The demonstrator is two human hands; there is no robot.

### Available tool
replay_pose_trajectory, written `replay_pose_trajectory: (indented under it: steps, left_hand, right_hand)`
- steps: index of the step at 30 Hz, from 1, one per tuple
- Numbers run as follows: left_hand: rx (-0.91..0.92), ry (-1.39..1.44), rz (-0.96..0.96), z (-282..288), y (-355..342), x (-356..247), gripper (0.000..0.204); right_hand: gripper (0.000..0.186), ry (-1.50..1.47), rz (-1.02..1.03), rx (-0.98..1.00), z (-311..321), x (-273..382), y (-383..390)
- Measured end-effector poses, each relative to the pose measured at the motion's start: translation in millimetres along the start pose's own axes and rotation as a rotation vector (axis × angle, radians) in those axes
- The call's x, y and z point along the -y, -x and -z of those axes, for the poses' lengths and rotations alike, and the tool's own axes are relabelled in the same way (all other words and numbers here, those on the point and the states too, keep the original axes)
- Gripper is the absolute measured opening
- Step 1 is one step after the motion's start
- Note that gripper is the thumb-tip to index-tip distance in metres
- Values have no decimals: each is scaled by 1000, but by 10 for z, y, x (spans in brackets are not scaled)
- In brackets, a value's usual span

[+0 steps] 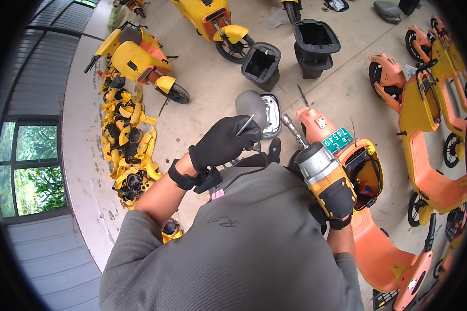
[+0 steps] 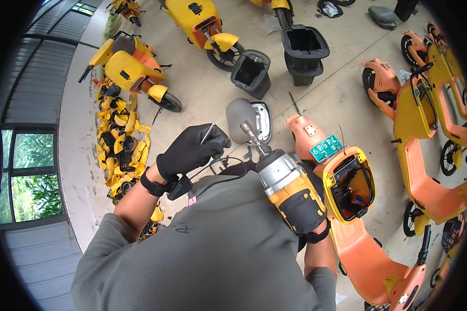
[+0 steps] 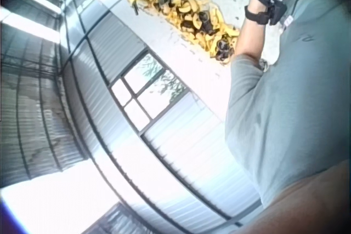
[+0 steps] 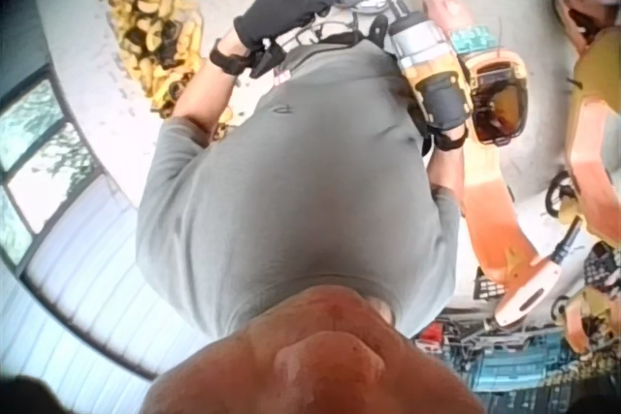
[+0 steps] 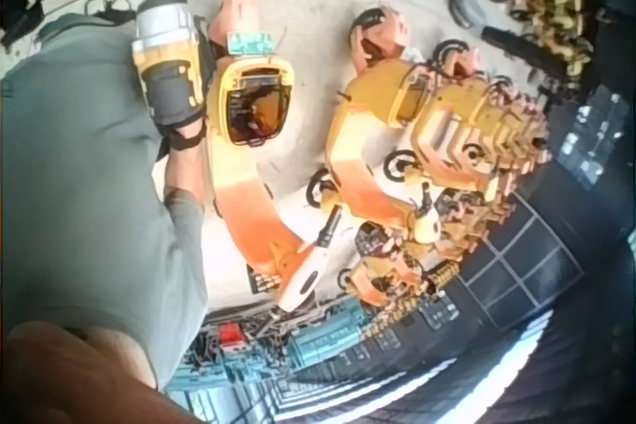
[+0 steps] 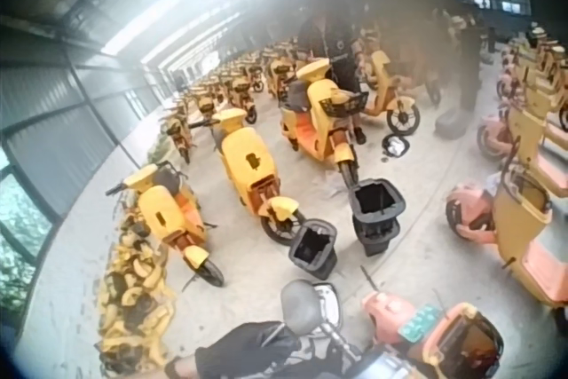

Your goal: The person uses an electric drill to remove fasteners from a scooter body, takes out a black internal component, and then uses the drill and a hand tool to work on a separate scooter handle and mirror assembly.

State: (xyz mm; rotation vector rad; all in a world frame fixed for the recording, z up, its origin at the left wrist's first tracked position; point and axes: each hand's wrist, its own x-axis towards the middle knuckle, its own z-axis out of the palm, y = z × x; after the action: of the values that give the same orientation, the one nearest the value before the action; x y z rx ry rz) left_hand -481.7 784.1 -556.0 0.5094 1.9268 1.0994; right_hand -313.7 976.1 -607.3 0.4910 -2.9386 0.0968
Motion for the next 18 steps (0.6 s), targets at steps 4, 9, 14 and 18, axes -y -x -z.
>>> replay_pose_trajectory:
  steps: [4, 9, 14, 18]
  left_hand:
    - [-109, -48, 130, 35, -127, 443, 15]
    - [-731, 159, 8, 402, -22, 729, 13]
    - [-1043, 103, -451, 339, 218, 233, 22]
    - [-664, -612, -25, 440, -320, 1656, 30]
  right_hand:
    - [37, -481, -327, -201, -85, 46, 169]
    - [38, -521, -513, -293, -174, 58, 464]
    - [40, -197, -469, -183, -109, -30, 561]
    - [32, -1075, -892, -579, -667, 110, 1106]
